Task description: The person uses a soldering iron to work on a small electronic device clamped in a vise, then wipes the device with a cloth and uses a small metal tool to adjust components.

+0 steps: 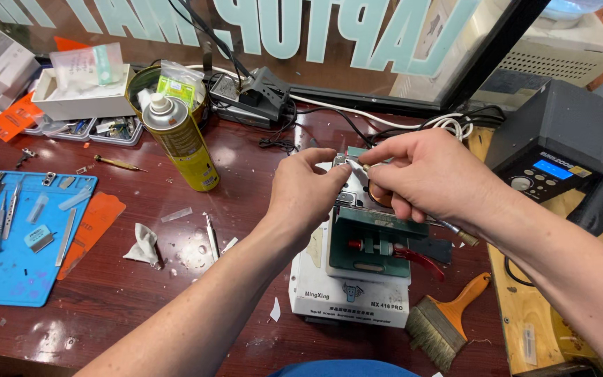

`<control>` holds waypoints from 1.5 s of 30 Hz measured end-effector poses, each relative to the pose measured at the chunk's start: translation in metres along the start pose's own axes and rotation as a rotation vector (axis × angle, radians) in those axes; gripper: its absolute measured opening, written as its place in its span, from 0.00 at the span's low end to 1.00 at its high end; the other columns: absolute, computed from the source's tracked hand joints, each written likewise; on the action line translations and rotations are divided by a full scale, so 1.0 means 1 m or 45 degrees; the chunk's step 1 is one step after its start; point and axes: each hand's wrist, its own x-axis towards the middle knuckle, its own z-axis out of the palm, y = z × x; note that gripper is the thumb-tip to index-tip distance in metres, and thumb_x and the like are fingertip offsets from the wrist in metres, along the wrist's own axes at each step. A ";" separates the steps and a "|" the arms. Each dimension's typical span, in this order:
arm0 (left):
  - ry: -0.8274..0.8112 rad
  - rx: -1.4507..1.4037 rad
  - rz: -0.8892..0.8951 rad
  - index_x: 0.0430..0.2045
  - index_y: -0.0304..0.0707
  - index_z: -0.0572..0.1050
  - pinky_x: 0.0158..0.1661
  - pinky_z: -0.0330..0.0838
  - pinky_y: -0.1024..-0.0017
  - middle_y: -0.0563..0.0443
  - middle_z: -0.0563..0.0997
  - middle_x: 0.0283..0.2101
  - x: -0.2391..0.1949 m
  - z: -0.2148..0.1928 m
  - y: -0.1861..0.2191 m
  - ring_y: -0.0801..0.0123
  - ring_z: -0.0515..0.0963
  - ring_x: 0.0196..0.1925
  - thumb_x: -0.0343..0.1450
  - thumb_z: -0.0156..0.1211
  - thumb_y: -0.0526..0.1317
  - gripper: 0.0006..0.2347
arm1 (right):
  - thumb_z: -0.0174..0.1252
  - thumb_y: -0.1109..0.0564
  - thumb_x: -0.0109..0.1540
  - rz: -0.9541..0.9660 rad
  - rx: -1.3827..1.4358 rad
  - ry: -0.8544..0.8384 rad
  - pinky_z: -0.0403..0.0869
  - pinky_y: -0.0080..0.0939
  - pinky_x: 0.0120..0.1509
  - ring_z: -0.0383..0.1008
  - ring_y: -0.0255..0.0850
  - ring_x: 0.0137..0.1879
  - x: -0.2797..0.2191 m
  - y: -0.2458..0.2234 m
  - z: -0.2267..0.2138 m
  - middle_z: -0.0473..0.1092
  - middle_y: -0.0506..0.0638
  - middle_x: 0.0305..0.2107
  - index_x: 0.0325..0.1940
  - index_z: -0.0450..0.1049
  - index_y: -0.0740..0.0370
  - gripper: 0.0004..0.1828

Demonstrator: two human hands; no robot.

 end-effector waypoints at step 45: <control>-0.088 -0.475 -0.024 0.43 0.29 0.83 0.30 0.74 0.76 0.49 0.86 0.34 0.011 0.003 -0.017 0.76 0.80 0.30 0.68 0.63 0.36 0.13 | 0.61 0.60 0.59 0.222 0.050 -0.032 0.59 0.35 0.14 0.63 0.33 0.14 0.019 -0.010 0.006 0.74 0.53 0.18 0.47 0.82 0.64 0.13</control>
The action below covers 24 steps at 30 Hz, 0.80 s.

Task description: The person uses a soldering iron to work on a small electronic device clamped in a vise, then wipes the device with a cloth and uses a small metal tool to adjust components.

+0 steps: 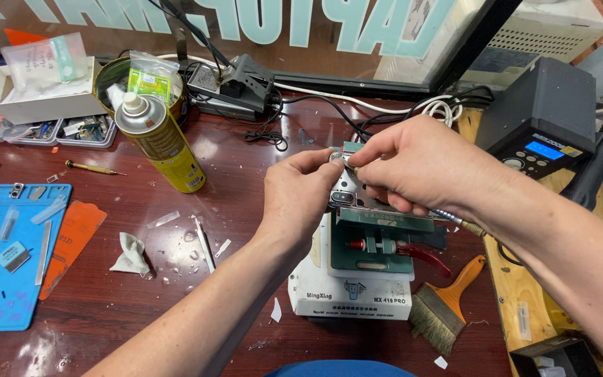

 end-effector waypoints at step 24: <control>0.111 0.258 0.081 0.43 0.34 0.84 0.37 0.77 0.75 0.49 0.88 0.37 -0.004 0.000 0.004 0.76 0.84 0.37 0.66 0.64 0.39 0.13 | 0.60 0.58 0.60 -0.066 -0.051 0.060 0.59 0.36 0.15 0.64 0.34 0.14 -0.003 0.003 0.008 0.76 0.52 0.18 0.47 0.83 0.60 0.12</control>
